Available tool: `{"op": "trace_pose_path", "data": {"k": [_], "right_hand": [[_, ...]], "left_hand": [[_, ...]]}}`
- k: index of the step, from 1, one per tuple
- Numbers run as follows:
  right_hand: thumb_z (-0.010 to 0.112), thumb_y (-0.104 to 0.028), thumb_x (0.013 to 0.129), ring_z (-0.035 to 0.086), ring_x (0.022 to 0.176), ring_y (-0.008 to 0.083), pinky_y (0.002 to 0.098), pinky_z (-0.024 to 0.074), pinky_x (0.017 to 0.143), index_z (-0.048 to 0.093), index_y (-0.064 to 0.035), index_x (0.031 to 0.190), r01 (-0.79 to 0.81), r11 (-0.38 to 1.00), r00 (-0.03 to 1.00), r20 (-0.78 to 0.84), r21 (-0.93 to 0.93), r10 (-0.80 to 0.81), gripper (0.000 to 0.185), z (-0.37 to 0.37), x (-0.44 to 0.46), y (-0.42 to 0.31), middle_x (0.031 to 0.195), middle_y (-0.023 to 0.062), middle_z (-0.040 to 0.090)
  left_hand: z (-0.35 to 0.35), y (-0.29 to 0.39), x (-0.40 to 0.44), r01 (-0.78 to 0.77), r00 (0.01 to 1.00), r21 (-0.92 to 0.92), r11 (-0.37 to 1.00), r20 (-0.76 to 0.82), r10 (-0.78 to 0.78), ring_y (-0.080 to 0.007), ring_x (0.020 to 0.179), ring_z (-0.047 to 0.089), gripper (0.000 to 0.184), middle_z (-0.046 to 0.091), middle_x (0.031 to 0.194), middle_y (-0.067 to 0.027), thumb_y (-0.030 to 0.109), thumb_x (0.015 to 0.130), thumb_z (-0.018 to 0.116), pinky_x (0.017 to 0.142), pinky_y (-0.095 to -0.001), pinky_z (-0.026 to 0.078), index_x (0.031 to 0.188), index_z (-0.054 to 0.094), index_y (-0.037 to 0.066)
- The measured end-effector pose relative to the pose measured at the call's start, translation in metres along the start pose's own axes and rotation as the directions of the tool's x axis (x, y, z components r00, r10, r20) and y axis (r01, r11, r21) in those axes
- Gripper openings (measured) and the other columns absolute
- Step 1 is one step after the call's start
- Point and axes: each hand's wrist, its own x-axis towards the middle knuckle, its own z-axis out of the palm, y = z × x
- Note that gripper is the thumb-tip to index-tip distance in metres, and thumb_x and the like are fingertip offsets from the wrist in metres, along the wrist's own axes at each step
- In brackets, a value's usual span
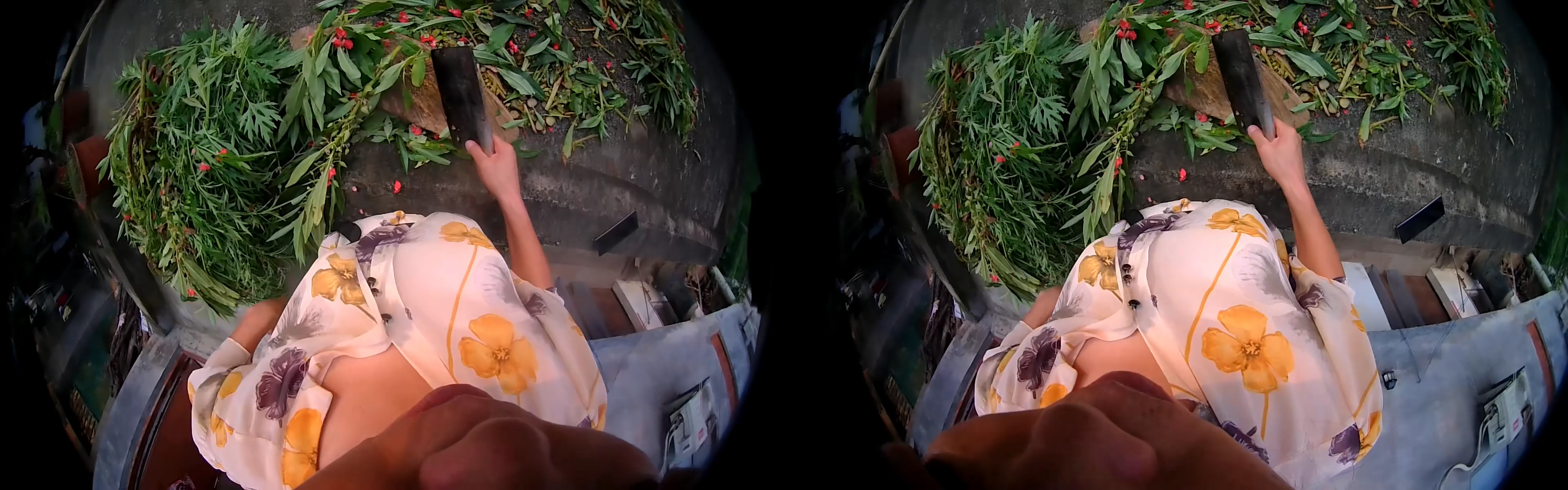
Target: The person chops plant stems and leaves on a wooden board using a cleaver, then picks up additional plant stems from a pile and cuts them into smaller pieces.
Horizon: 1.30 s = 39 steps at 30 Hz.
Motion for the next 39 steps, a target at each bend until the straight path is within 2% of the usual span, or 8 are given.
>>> {"op": "trace_pose_path", "data": {"k": [2, 6, 20, 25, 29, 31, 32, 39], "right_hand": [[0.073, -0.024, 0.090, 0.050, 0.061, 0.0146, 0.0354, 0.0439, 0.060, 0.065, 0.0033, 0.089, -0.022, 0.999, 1.000, 0.005, -0.042, 0.022, 0.028, -0.004, -0.014, -0.001, 0.063, 0.0069, 0.056], [0.072, -0.023, 0.090, 0.051, 0.059, 0.0155, 0.0367, 0.0446, 0.060, 0.065, 0.0033, 0.090, 0.010, 0.995, 1.000, 0.010, -0.099, -0.009, 0.028, -0.003, -0.002, -0.016, 0.063, 0.0088, 0.057], [0.072, -0.024, 0.090, 0.051, 0.061, 0.0164, 0.0356, 0.0462, 0.062, 0.068, 0.0014, 0.098, 0.009, 0.994, 1.000, -0.011, -0.105, -0.010, 0.027, 0.004, -0.016, -0.014, 0.064, 0.0094, 0.057], [0.072, -0.025, 0.090, 0.050, 0.061, 0.0160, 0.0352, 0.0458, 0.061, 0.069, 0.0015, 0.099, 0.018, 0.994, 1.000, 0.013, -0.103, -0.017, 0.028, 0.007, -0.013, -0.012, 0.064, 0.0092, 0.057], [0.073, -0.026, 0.089, 0.051, 0.060, 0.0161, 0.0355, 0.0456, 0.061, 0.068, 0.0016, 0.100, 0.009, 0.995, 1.000, 0.016, -0.097, -0.007, 0.029, 0.004, -0.012, -0.017, 0.064, 0.0093, 0.057], [0.073, -0.026, 0.090, 0.051, 0.060, 0.0159, 0.0357, 0.0457, 0.061, 0.068, 0.0019, 0.099, 0.034, 0.996, 0.999, 0.006, -0.084, -0.034, 0.030, 0.003, -0.012, -0.014, 0.064, 0.0097, 0.057], [0.073, -0.026, 0.090, 0.051, 0.060, 0.0159, 0.0357, 0.0457, 0.061, 0.068, 0.0019, 0.099, 0.032, 0.996, 0.999, 0.000, -0.084, -0.032, 0.030, 0.001, -0.011, -0.012, 0.064, 0.0097, 0.057], [0.071, -0.026, 0.090, 0.057, 0.060, 0.0225, 0.0387, 0.0467, 0.062, 0.067, 0.0031, 0.096, 0.024, 0.983, 0.992, 0.124, -0.182, -0.002, 0.030, -0.009, -0.001, -0.015, 0.066, 0.0133, 0.060]], "left_hand": [[-0.105, 0.057, 0.087, 0.099, 0.816, 0.163, 0.982, 0.552, -0.174, -0.0430, 0.098, 0.069, 0.021, 0.071, 0.105, -0.0252, 0.016, 0.092, 0.059, 0.083, -0.0489, 0.057, 0.100, 0.072, 0.001], [-0.169, 0.112, 0.207, -0.265, 0.789, -0.348, 0.899, -0.614, -0.005, -0.0258, 0.063, 0.057, 0.016, 0.059, 0.079, -0.0099, 0.007, 0.089, 0.075, 0.062, -0.0344, 0.049, 0.104, 0.071, 0.002], [-0.136, 0.113, 0.308, -0.541, 0.637, -0.201, 0.816, -0.732, 0.242, -0.0261, 0.091, 0.063, 0.011, 0.067, 0.097, -0.0071, 0.009, 0.083, 0.077, 0.074, -0.0346, 0.052, 0.091, 0.073, 0.003], [-0.186, 0.093, 0.209, -0.413, 0.911, -0.890, 0.195, -0.401, 0.099, -0.0131, 0.077, 0.067, 0.007, 0.070, 0.086, -0.0063, 0.002, 0.098, 0.065, 0.073, -0.0270, 0.055, 0.096, 0.068, -0.004], [-0.191, 0.035, 0.138, 0.222, 0.933, -0.939, 0.262, 0.283, 0.222, -0.0164, 0.066, 0.070, 0.023, 0.072, 0.080, -0.0088, 0.015, 0.102, 0.061, 0.058, -0.0284, 0.058, 0.100, 0.070, -0.006], [-0.163, 0.049, 0.125, 0.397, 0.794, -0.417, 0.818, 0.604, -0.077, -0.0231, 0.069, 0.074, 0.027, 0.076, 0.085, -0.0143, 0.019, 0.100, 0.061, 0.063, -0.0325, 0.061, 0.107, 0.072, -0.005], [-0.136, 0.045, 0.109, 0.019, 0.838, 0.350, 0.937, 0.506, -0.206, -0.0284, 0.070, 0.074, 0.027, 0.075, 0.088, -0.0190, 0.020, 0.099, 0.063, 0.069, -0.0391, 0.060, 0.113, 0.072, -0.002], [-0.157, 0.117, 0.270, -0.225, 0.889, -0.334, 0.915, -0.454, 0.053, -0.0322, 0.083, 0.069, 0.025, 0.071, 0.097, -0.0167, 0.020, 0.094, 0.070, 0.075, -0.0384, 0.054, 0.108, 0.069, -0.001]]}}
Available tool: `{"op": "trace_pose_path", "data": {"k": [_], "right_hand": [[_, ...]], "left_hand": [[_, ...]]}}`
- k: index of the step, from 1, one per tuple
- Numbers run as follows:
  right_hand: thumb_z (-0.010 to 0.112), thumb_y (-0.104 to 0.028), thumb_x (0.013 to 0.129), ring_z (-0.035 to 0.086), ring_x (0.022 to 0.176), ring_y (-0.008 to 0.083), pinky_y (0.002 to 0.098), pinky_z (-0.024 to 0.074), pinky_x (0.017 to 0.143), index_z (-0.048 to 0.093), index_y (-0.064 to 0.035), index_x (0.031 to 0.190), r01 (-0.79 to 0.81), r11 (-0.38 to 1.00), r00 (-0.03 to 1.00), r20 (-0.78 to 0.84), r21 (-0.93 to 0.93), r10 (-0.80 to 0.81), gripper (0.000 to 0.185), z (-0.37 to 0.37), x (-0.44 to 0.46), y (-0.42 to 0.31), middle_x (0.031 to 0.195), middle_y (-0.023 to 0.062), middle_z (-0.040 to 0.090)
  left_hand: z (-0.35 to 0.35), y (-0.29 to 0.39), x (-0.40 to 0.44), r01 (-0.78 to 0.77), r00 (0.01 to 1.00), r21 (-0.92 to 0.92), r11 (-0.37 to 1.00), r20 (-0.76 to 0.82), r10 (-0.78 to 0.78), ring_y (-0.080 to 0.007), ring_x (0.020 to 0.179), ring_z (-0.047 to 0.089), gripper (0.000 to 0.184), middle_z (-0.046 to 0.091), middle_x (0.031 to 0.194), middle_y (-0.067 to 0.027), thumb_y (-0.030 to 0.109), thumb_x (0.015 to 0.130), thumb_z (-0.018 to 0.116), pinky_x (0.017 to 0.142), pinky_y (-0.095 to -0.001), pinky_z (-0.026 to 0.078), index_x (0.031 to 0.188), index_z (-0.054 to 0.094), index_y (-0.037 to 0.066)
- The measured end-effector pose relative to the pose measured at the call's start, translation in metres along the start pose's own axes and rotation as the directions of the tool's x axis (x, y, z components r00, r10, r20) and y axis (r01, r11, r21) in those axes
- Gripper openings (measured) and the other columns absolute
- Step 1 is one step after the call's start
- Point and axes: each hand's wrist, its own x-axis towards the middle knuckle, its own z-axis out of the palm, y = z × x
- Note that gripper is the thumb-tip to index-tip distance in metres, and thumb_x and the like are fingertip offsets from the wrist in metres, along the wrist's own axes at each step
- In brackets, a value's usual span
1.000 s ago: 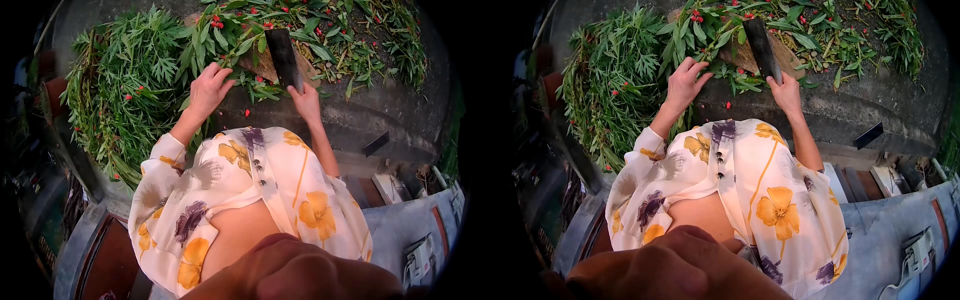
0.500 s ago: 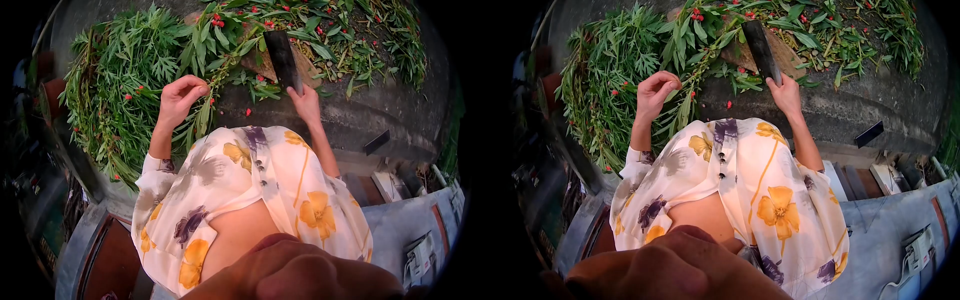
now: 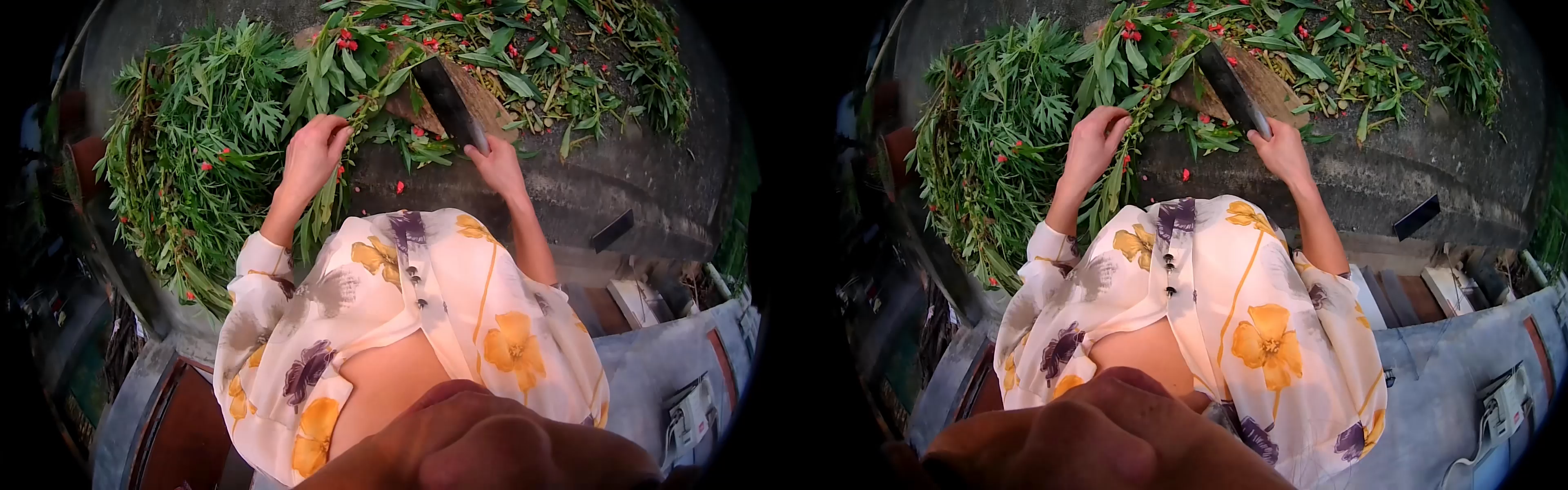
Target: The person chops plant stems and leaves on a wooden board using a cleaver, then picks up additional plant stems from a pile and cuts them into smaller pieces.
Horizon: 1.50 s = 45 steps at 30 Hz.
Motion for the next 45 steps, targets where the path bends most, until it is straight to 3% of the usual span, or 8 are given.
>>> {"op": "trace_pose_path", "data": {"k": [12, 17, 19, 21, 23, 25, 35, 45], "right_hand": [[0.072, -0.026, 0.090, 0.052, 0.060, 0.0152, 0.0352, 0.0434, 0.059, 0.067, 0.0023, 0.094, -0.095, 0.992, 0.991, -0.081, 0.089, 0.102, 0.029, -0.016, -0.017, 0.015, 0.065, 0.0057, 0.057], [0.072, -0.020, 0.090, 0.060, 0.065, 0.0159, 0.0326, 0.0477, 0.063, 0.069, -0.0030, 0.093, -0.354, 0.857, 0.927, 0.019, 0.375, 0.375, 0.018, -0.015, -0.025, 0.021, 0.069, 0.0027, 0.060], [0.065, -0.028, 0.098, 0.073, 0.080, 0.0181, 0.0405, 0.0586, 0.072, 0.069, -0.0016, 0.117, -0.228, 0.956, 0.973, -0.024, -0.182, 0.228, 0.033, -0.037, -0.032, -0.069, 0.085, 0.0078, 0.075], [0.067, -0.023, 0.096, 0.071, 0.081, 0.0172, 0.0376, 0.0567, 0.073, 0.070, -0.0022, 0.117, -0.278, 0.882, 0.960, 0.082, 0.380, 0.267, 0.030, -0.064, -0.078, -0.058, 0.086, 0.0061, 0.073], [0.071, -0.014, 0.093, 0.067, 0.082, 0.0154, 0.0316, 0.0529, 0.076, 0.071, -0.0036, 0.117, -0.219, 0.345, 0.891, 0.331, 0.913, -0.311, 0.026, -0.117, 0.006, -0.020, 0.088, 0.0026, 0.069], [0.072, -0.016, 0.092, 0.065, 0.081, 0.0143, 0.0340, 0.0520, 0.077, 0.071, -0.0020, 0.112, -0.300, 0.841, 0.938, -0.024, 0.451, 0.347, 0.025, -0.016, -0.016, 0.062, 0.092, 0.0049, 0.071], [0.073, -0.026, 0.090, 0.045, 0.063, 0.0106, 0.0321, 0.0407, 0.060, 0.063, 0.0011, 0.085, -0.150, 0.962, 0.964, -0.181, 0.228, 0.193, 0.029, -0.022, -0.034, 0.044, 0.065, 0.0001, 0.052], [0.073, -0.027, 0.091, 0.043, 0.062, 0.0105, 0.0320, 0.0391, 0.058, 0.062, 0.0011, 0.086, -0.085, 0.979, 0.966, -0.225, 0.184, 0.126, 0.031, -0.022, -0.039, 0.032, 0.064, -0.0008, 0.050]], "left_hand": [[0.014, -0.001, 0.020, 0.008, 0.949, -0.137, 0.991, -0.312, -0.051, -0.0376, 0.081, 0.068, 0.023, 0.069, 0.096, -0.0189, 0.017, 0.093, 0.070, 0.073, -0.0444, 0.053, 0.106, 0.067, -0.002], [-0.012, 0.136, 0.042, -0.560, 0.612, 0.316, 0.766, 0.781, 0.126, -0.0274, 0.087, 0.070, 0.038, 0.071, 0.092, -0.0165, 0.026, 0.087, 0.076, 0.077, -0.0317, 0.055, 0.105, 0.066, -0.005], [-0.036, 0.210, 0.030, -0.920, 0.324, 0.143, 0.365, 0.802, 0.503, -0.0213, 0.083, 0.069, 0.032, 0.071, 0.091, -0.0139, 0.029, 0.087, 0.075, 0.073, -0.0315, 0.054, 0.098, 0.067, -0.001], [-0.034, 0.264, 0.032, -0.975, 0.195, 0.098, 0.199, 0.804, 0.562, -0.0228, 0.082, 0.070, 0.030, 0.071, 0.091, -0.0130, 0.026, 0.088, 0.074, 0.071, -0.0338, 0.055, 0.100, 0.067, 0.000], [-0.014, 0.276, 0.047, -0.966, 0.259, 0.176, 0.191, 0.714, 0.650, -0.0243, 0.080, 0.070, 0.029, 0.071, 0.091, -0.0122, 0.024, 0.088, 0.073, 0.070, -0.0362, 0.056, 0.103, 0.068, 0.000], [0.002, 0.267, 0.046, -0.973, 0.224, 0.113, 0.203, 0.683, 0.695, -0.0258, 0.079, 0.071, 0.027, 0.071, 0.090, -0.0114, 0.022, 0.089, 0.072, 0.068, -0.0385, 0.057, 0.105, 0.068, 0.000], [0.061, 0.059, 0.042, -0.319, 0.945, 0.104, 0.942, 0.115, 0.308, -0.0354, 0.086, 0.066, 0.013, 0.062, 0.092, -0.0119, 0.016, 0.093, 0.068, 0.072, -0.0467, 0.053, 0.098, 0.068, 0.004], [0.122, 0.000, 0.048, -0.202, 0.979, 0.254, 0.946, 0.074, 0.189, -0.0350, 0.085, 0.067, 0.022, 0.064, 0.091, -0.0136, 0.024, 0.092, 0.070, 0.070, -0.0468, 0.056, 0.096, 0.060, 0.005]]}}
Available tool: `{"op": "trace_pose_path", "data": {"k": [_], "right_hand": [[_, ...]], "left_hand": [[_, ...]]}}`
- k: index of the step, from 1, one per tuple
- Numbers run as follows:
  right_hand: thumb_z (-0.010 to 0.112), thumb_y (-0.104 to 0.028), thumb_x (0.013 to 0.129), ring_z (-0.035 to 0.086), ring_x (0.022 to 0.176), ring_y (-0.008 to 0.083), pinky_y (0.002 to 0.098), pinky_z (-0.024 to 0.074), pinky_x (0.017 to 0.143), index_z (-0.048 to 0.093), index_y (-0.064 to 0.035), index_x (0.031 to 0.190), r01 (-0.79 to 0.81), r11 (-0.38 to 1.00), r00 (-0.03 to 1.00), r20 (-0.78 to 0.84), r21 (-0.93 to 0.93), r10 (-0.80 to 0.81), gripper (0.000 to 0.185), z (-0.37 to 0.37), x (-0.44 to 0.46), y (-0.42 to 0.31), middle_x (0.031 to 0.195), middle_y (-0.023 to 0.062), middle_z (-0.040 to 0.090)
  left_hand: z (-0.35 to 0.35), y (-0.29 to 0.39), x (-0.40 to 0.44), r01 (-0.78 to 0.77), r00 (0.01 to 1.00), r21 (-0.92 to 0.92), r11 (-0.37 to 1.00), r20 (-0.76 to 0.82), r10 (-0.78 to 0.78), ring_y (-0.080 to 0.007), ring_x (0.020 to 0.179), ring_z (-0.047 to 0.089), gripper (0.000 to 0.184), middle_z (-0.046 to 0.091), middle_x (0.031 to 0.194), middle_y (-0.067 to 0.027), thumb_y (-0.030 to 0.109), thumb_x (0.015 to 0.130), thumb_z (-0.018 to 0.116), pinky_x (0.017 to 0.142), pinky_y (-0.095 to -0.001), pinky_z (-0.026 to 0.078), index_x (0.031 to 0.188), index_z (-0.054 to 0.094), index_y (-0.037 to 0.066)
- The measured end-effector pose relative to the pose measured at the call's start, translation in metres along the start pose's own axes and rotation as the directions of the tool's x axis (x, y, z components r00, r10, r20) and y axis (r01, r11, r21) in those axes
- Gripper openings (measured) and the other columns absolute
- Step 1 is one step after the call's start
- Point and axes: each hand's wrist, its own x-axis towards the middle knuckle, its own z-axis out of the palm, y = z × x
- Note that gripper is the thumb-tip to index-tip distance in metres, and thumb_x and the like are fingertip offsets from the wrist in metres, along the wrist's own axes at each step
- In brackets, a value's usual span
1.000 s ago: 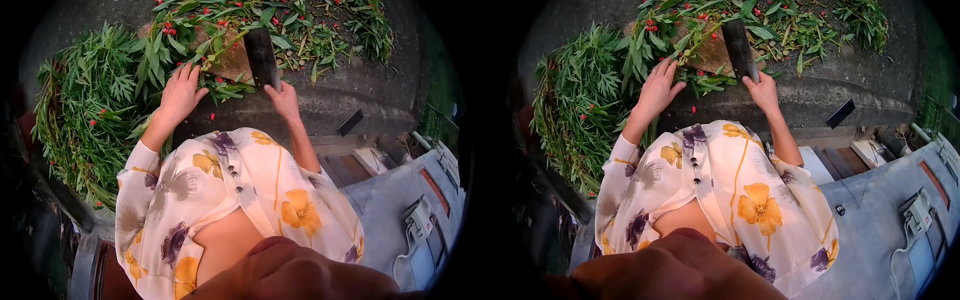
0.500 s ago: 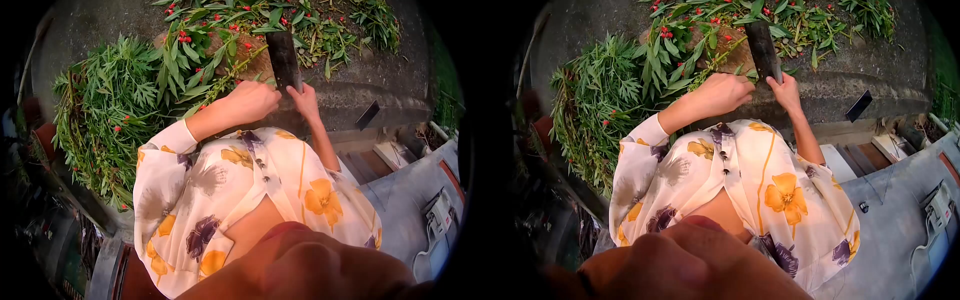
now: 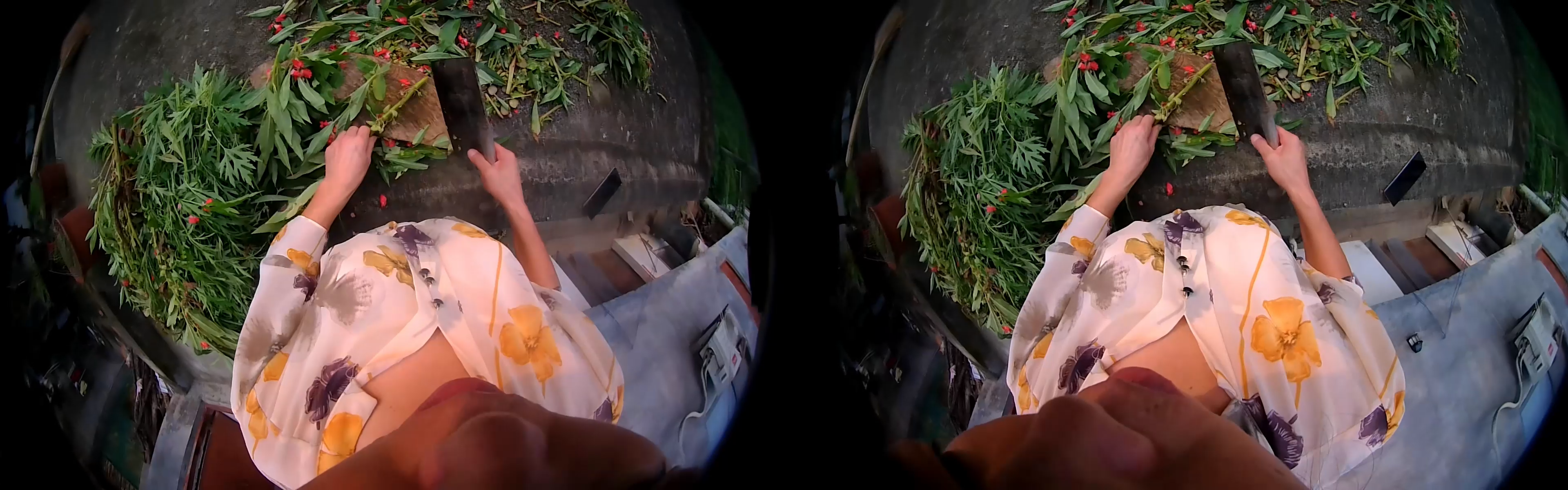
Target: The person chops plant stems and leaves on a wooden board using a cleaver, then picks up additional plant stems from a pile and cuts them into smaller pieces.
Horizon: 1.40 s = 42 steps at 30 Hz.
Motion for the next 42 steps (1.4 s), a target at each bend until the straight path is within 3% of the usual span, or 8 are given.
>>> {"op": "trace_pose_path", "data": {"k": [7, 13, 18, 20, 22, 26, 32, 42], "right_hand": [[0.072, -0.026, 0.091, 0.047, 0.060, 0.0144, 0.0346, 0.0421, 0.059, 0.064, 0.0004, 0.090, 0.029, 0.998, 0.999, 0.028, -0.052, -0.027, 0.027, 0.004, -0.009, -0.014, 0.062, 0.0049, 0.053], [0.067, -0.014, 0.088, 0.062, 0.076, 0.0469, 0.0510, 0.0482, 0.063, 0.060, -0.0025, 0.092, 0.304, 0.867, 0.950, 0.194, -0.394, -0.245, 0.014, 0.015, -0.003, -0.027, 0.074, 0.0248, 0.063], [0.068, -0.020, 0.089, 0.066, 0.076, 0.0465, 0.0507, 0.0499, 0.069, 0.065, -0.0031, 0.104, 0.203, 0.876, 0.966, 0.234, -0.438, -0.107, 0.023, 0.019, 0.001, -0.031, 0.075, 0.0267, 0.062], [0.068, -0.018, 0.091, 0.071, 0.073, 0.0360, 0.0433, 0.0523, 0.069, 0.066, 0.0016, 0.109, 0.241, 0.945, 0.928, 0.338, -0.219, -0.159, 0.027, 0.019, 0.025, -0.006, 0.078, 0.0274, 0.064], [0.069, -0.015, 0.089, 0.071, 0.075, 0.0392, 0.0408, 0.0527, 0.069, 0.066, 0.0041, 0.106, 0.635, 0.732, 0.768, 0.310, -0.248, -0.561, 0.025, 0.020, 0.033, 0.023, 0.080, 0.0287, 0.064], [0.069, -0.013, 0.090, 0.051, 0.059, 0.0441, 0.0430, 0.0456, 0.058, 0.060, 0.0017, 0.091, 0.241, 0.919, 0.965, 0.177, -0.311, -0.193, 0.018, 0.012, -0.005, -0.027, 0.063, 0.0230, 0.052], [0.069, -0.017, 0.092, 0.054, 0.056, 0.0430, 0.0431, 0.0442, 0.056, 0.059, 0.0017, 0.087, 0.175, 0.941, 0.981, 0.130, -0.290, -0.142, 0.021, 0.016, -0.018, -0.029, 0.062, 0.0226, 0.052], [0.065, -0.015, 0.090, 0.066, 0.075, 0.0465, 0.0557, 0.0520, 0.066, 0.063, -0.0049, 0.097, 0.268, 0.840, 0.963, 0.152, -0.471, -0.222, 0.012, 0.021, -0.006, -0.022, 0.072, 0.0237, 0.066]], "left_hand": [[-0.005, -0.006, -0.011, 0.103, 0.995, -0.151, 0.983, 0.023, -0.101, -0.0430, 0.081, 0.067, 0.022, 0.068, 0.086, -0.0194, 0.024, 0.095, 0.066, 0.070, -0.0521, 0.053, 0.091, 0.064, 0.003], [-0.006, -0.017, -0.006, 0.192, 0.958, -0.175, 0.966, 0.249, -0.145, -0.0469, 0.082, 0.067, 0.029, 0.070, 0.084, -0.0246, 0.029, 0.098, 0.062, 0.071, -0.0525, 0.055, 0.090, 0.070, 0.002], [-0.142, 0.112, 0.035, -0.593, 0.648, 0.244, 0.768, 0.711, 0.274, -0.0227, 0.084, 0.076, 0.025, 0.078, 0.092, -0.0053, 0.029, 0.086, 0.073, 0.069, -0.0376, 0.061, 0.096, 0.079, 0.007], [-0.166, 0.152, 0.065, -0.798, 0.438, 0.090, 0.596, 0.766, 0.471, -0.0245, 0.083, 0.075, 0.024, 0.077, 0.092, -0.0065, 0.025, 0.077, 0.080, 0.061, -0.0398, 0.059, 0.091, 0.078, 0.007], [-0.153, 0.146, 0.080, -0.862, 0.401, 0.106, 0.495, 0.740, 0.540, -0.0259, 0.083, 0.075, 0.021, 0.077, 0.090, -0.0083, 0.024, 0.078, 0.079, 0.060, -0.0416, 0.058, 0.089, 0.076, 0.007], [-0.113, 0.076, 0.036, -0.248, 0.953, -0.381, 0.891, 0.067, 0.294, -0.0366, 0.082, 0.068, 0.017, 0.068, 0.084, -0.0126, 0.023, 0.093, 0.066, 0.069, -0.0490, 0.054, 0.093, 0.067, 0.006], [-0.020, 0.007, -0.016, -0.009, 0.990, -0.097, 0.995, -0.143, -0.005, -0.0343, 0.096, 0.063, 0.028, 0.058, 0.101, -0.0136, 0.020, 0.087, 0.074, 0.079, -0.0463, 0.054, 0.107, 0.061, 0.004], [0.008, -0.008, -0.009, 0.059, 0.995, -0.353, 0.934, -0.060, -0.085, -0.0421, 0.086, 0.065, 0.015, 0.064, 0.096, -0.0161, 0.015, 0.092, 0.068, 0.072, -0.0516, 0.053, 0.097, 0.059, 0.005]]}}
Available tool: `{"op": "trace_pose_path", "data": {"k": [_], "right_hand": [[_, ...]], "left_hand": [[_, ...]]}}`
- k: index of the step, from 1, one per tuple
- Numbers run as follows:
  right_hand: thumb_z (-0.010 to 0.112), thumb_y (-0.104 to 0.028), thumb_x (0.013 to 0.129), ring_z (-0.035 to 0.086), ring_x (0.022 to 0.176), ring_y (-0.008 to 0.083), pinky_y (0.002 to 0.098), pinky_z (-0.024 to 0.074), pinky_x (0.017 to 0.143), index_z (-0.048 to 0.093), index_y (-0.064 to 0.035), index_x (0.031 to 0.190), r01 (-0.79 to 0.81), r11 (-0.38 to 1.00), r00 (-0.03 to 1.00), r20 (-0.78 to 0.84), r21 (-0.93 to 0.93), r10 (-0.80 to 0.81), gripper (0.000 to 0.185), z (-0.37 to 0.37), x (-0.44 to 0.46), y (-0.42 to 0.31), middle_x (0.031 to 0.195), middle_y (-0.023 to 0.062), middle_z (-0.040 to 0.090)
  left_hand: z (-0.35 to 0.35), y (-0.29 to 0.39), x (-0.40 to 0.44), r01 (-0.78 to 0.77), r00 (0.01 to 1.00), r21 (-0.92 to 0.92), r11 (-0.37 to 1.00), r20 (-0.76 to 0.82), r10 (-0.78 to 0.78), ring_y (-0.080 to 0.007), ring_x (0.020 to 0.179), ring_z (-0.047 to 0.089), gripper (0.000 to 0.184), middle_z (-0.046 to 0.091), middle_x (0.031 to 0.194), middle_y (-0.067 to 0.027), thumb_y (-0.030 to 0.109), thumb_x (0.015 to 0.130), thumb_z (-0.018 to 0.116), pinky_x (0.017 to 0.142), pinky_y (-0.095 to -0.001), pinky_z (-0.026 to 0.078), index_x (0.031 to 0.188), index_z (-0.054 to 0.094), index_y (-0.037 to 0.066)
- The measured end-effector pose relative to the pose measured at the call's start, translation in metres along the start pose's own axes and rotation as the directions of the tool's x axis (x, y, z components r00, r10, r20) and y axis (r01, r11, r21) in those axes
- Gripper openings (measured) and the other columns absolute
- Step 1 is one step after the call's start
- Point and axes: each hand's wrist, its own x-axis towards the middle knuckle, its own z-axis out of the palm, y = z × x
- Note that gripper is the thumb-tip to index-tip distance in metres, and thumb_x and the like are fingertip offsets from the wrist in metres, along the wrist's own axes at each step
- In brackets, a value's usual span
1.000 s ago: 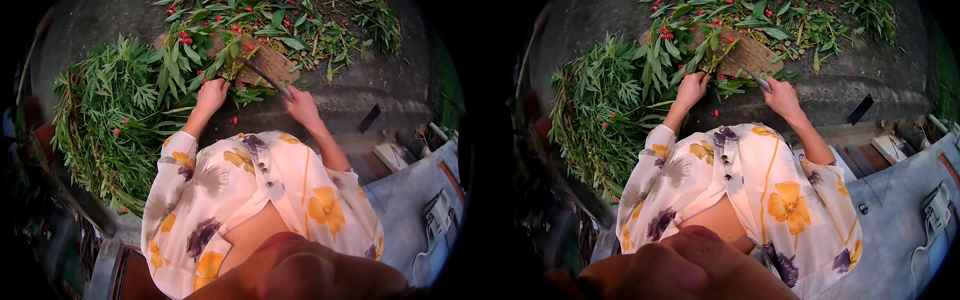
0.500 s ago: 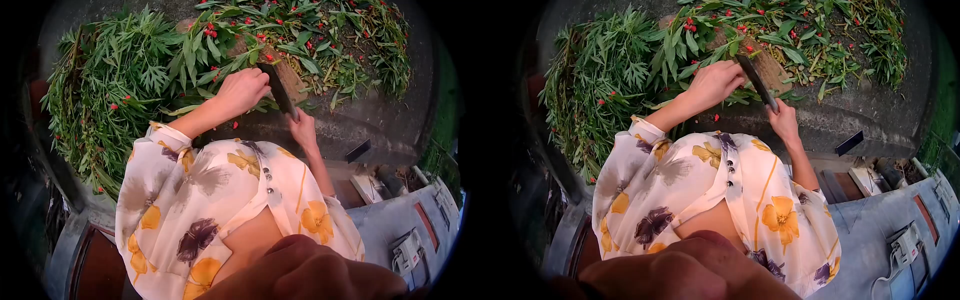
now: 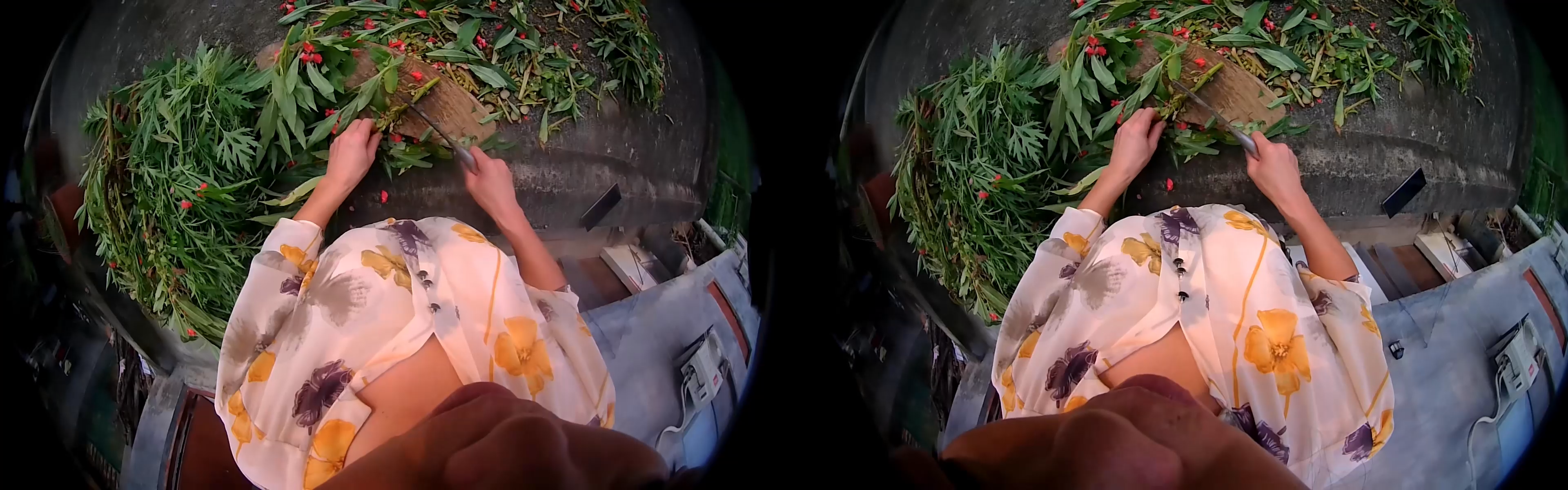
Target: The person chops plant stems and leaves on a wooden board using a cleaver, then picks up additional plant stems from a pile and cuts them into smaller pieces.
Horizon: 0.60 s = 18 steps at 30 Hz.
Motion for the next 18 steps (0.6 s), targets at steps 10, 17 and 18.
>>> {"op": "trace_pose_path", "data": {"k": [10, 17, 18], "right_hand": [[0.062, -0.008, 0.086, 0.067, 0.086, 0.0501, 0.0576, 0.0534, 0.077, 0.062, -0.0002, 0.106, -0.011, 0.996, 0.979, 0.204, -0.093, 0.030, 0.021, -0.016, 0.015, -0.009, 0.085, 0.0297, 0.068], [0.063, -0.007, 0.085, 0.067, 0.093, 0.0504, 0.0586, 0.0530, 0.082, 0.064, 0.0037, 0.101, -0.039, 0.985, 0.970, 0.232, -0.167, 0.077, 0.019, -0.011, 0.040, -0.028, 0.089, 0.0321, 0.069], [0.063, -0.007, 0.085, 0.067, 0.093, 0.0504, 0.0586, 0.0530, 0.082, 0.064, 0.0037, 0.101, -0.041, 0.985, 0.971, 0.228, -0.165, 0.079, 0.019, -0.012, 0.040, -0.023, 0.089, 0.0321, 0.069]], "left_hand": [[0.000, 0.000, -0.001, -0.039, 0.999, -0.042, 0.998, 0.025, 0.040, -0.0432, 0.086, 0.063, 0.012, 0.062, 0.094, -0.0174, 0.008, 0.090, 0.068, 0.073, -0.0512, 0.051, 0.097, 0.059, 0.002], [0.009, -0.005, 0.001, -0.081, 0.995, -0.104, 0.991, 0.044, 0.086, -0.0440, 0.086, 0.062, 0.015, 0.061, 0.092, -0.0195, 0.003, 0.087, 0.069, 0.073, -0.0496, 0.050, 0.097, 0.058, 0.000], [0.007, -0.003, 0.001, -0.077, 0.995, -0.117, 0.990, 0.057, 0.084, -0.0439, 0.086, 0.062, 0.015, 0.061, 0.092, -0.0194, 0.004, 0.087, 0.069, 0.073, -0.0492, 0.050, 0.096, 0.058, 0.000]]}}
